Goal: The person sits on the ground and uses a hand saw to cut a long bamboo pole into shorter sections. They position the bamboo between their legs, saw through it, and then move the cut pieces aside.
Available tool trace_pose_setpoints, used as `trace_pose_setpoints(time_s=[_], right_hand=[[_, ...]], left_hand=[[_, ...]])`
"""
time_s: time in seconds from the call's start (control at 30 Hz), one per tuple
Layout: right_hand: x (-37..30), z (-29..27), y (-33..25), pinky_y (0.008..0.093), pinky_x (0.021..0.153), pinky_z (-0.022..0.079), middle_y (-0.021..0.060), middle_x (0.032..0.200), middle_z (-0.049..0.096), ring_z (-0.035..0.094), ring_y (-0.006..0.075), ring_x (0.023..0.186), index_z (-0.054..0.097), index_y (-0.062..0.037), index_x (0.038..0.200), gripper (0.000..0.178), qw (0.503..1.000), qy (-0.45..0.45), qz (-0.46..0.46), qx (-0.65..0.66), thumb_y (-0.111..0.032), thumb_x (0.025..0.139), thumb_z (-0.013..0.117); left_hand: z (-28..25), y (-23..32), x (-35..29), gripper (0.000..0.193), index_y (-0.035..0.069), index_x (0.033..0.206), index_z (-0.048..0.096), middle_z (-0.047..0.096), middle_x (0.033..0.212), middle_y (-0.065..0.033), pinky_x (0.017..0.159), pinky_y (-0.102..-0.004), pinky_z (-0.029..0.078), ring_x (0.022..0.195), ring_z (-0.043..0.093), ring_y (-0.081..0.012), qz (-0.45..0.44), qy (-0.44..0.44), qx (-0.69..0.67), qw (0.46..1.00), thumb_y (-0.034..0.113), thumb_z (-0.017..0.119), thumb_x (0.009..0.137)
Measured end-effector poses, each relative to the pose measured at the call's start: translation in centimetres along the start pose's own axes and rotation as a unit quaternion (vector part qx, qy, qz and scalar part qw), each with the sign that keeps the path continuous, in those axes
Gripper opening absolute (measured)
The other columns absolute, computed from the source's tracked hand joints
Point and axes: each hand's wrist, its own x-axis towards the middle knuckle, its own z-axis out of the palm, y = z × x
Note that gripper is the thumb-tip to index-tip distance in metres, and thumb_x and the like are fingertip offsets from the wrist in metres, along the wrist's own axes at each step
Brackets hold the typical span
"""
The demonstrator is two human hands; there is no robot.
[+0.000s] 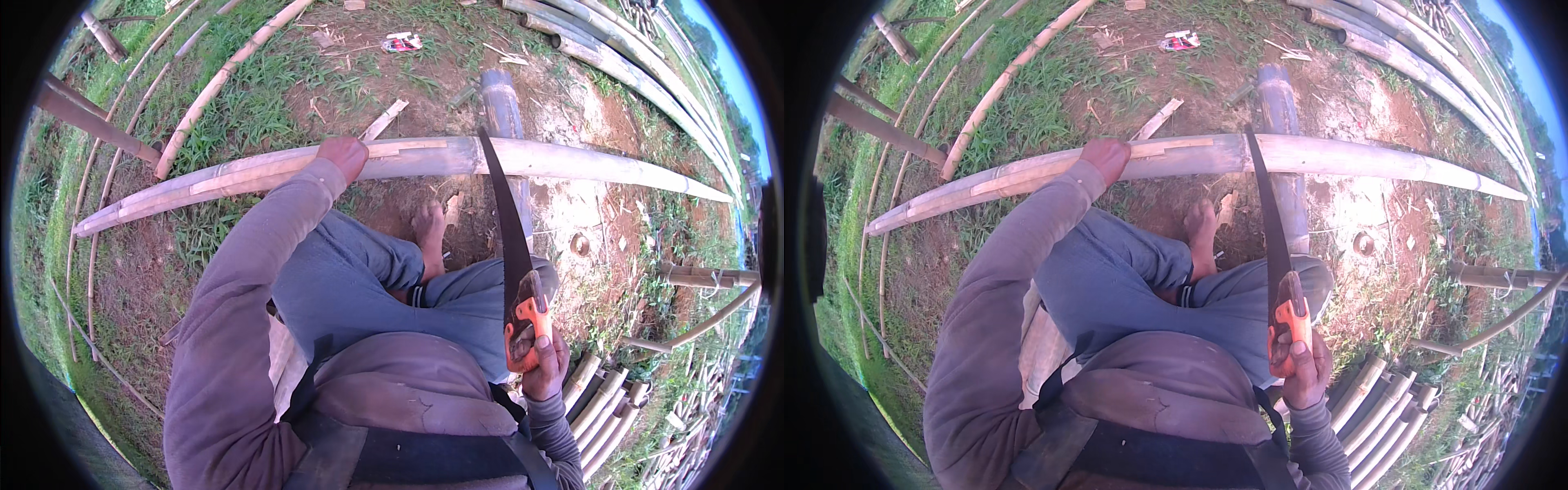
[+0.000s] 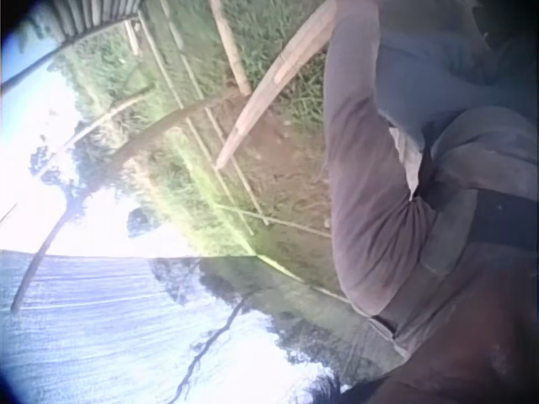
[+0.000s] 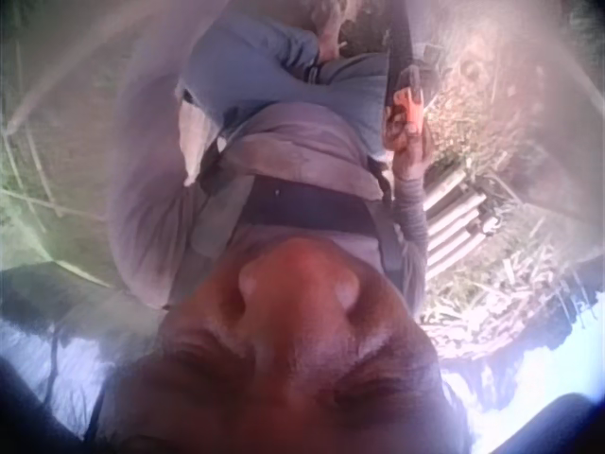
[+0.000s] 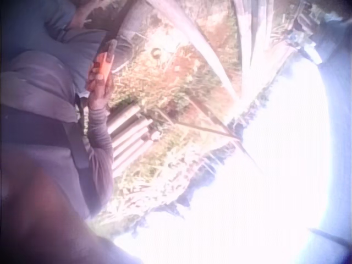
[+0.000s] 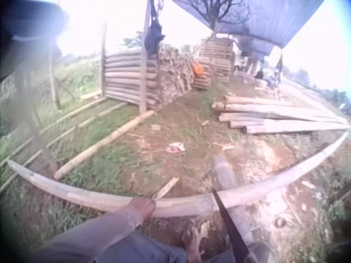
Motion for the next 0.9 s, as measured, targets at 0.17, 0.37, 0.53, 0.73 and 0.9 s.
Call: trace_pose_setpoints(time_s=[0.17,0.37,0.53,0.73,0.9], right_hand=[[-3.0,1.8,0.8,0.0267,0.063,0.047,0.0052,0.077,0.064,0.059,0.0114,0.068,0.066,0.0035,0.107,0.049,0.994,-0.078,0.048,-0.06,-0.046,0.103,0.064],[-4.9,3.6,1.1,0.0264,0.07,0.046,0.0045,0.084,0.064,0.057,0.0096,0.075,0.065,0.0065,0.116,0.054,0.987,-0.12,0.067,-0.084,-0.046,0.104,0.063],[-4.9,4.8,1.9,0.0282,0.07,0.047,0.0044,0.083,0.064,0.059,0.0113,0.075,0.066,0.0056,0.116,0.05,0.985,-0.122,0.068,-0.103,-0.043,0.105,0.06],[-4.5,6.4,2.9,0.0288,0.075,0.051,0.0092,0.076,0.065,0.061,0.015,0.072,0.064,0.0065,0.105,0.051,0.989,-0.12,0.034,-0.082,-0.045,0.104,0.062],[-4.8,6.4,3.2,0.0281,0.073,0.05,0.0051,0.087,0.065,0.06,0.0111,0.078,0.065,0.0054,0.12,0.048,0.987,-0.145,0.042,-0.06,-0.041,0.108,0.061]], left_hand=[[-0.7,-0.1,0.5,0.014,0.004,0.094,0.08,0.078,0.1,-0.0184,0.081,-0.0474,0.063,0.097,0.077,-0.037,0.009,0.011,0.008,1.0,0.003,0.067,0.087],[-1.1,0.2,1.2,0.016,0.006,0.097,0.08,0.079,0.102,-0.017,0.082,-0.0472,0.063,0.1,0.077,-0.0366,0.002,0.004,-0.004,1.0,0.001,0.069,0.086],[-1.4,-0.1,1.5,0.017,0.005,0.099,0.08,0.078,0.104,-0.0175,0.085,-0.0467,0.063,0.102,0.076,-0.0371,0.007,-0.023,0.0,1.0,0.001,0.068,0.088],[-1.8,0.0,1.4,0.017,0.004,0.103,0.079,0.078,0.107,-0.019,0.087,-0.0472,0.062,0.104,0.076,-0.0375,-0.005,-0.038,0.006,0.999,0.002,0.068,0.089],[-2.2,0.2,1.3,0.017,0.004,0.104,0.078,0.077,0.109,-0.0189,0.087,-0.0479,0.062,0.104,0.076,-0.0378,0.002,-0.042,-0.004,0.999,0.005,0.069,0.09]])
